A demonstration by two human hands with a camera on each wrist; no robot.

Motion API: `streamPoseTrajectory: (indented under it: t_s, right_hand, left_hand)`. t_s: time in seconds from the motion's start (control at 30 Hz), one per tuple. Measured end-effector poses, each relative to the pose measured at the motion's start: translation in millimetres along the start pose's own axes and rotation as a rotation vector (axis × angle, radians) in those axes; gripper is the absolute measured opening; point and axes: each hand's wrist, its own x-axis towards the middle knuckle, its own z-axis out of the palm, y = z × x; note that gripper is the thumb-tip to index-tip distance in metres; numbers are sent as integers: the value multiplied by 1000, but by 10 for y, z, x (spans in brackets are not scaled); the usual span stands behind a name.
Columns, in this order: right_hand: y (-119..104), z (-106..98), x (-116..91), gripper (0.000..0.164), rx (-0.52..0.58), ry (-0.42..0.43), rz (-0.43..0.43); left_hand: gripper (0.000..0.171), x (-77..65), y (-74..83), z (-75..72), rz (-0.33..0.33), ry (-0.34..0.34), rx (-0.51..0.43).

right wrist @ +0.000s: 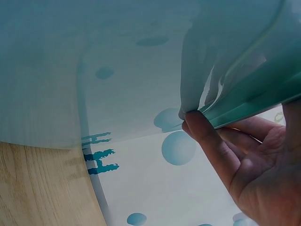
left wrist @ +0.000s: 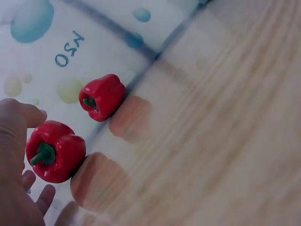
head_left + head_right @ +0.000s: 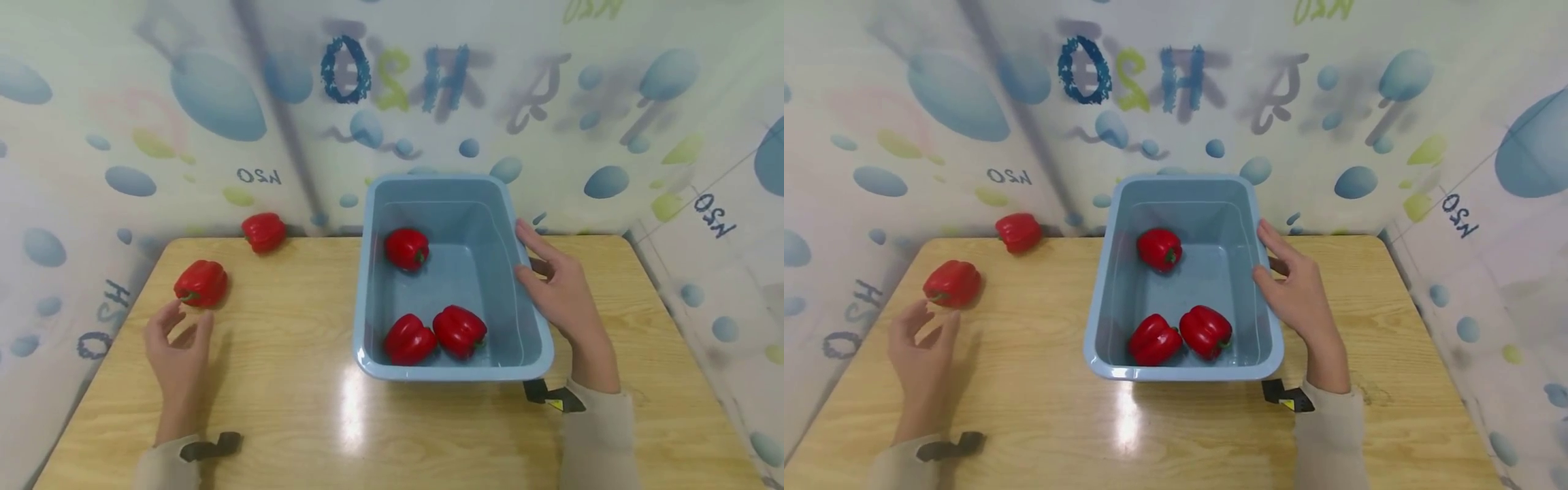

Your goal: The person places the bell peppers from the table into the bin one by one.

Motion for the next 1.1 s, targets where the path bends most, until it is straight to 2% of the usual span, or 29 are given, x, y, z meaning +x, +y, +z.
streamPoseTrajectory:
  t_s: [0.13,0.33,0.47,0.57,0.73,0.9,1.1]
  right_hand:
    - [-9,-9,5,60,-2,0,0]
    - [-3,-20,-5,60,-7,8,2]
    - [0,-14,-7,60,-1,6,4]
    - [0,-3,-2,60,5,5,0]
    - [15,18,-10,59,4,-5,-10]
    - [31,30,-14,59,-4,-2,-17]
    - [31,7,-3,59,-12,14,-10]
  left_hand:
    - [61,56,-69,-16,-36,-11,25]
    - [68,192,-113,-13,-82,-37,-33]
    - [69,259,-139,3,-25,-55,29]
    - [71,303,-159,32,19,-73,35]
    - [71,358,-177,89,20,-105,22]
    - [68,409,-180,144,32,-137,97]
    - [67,571,-190,257,127,-175,131]
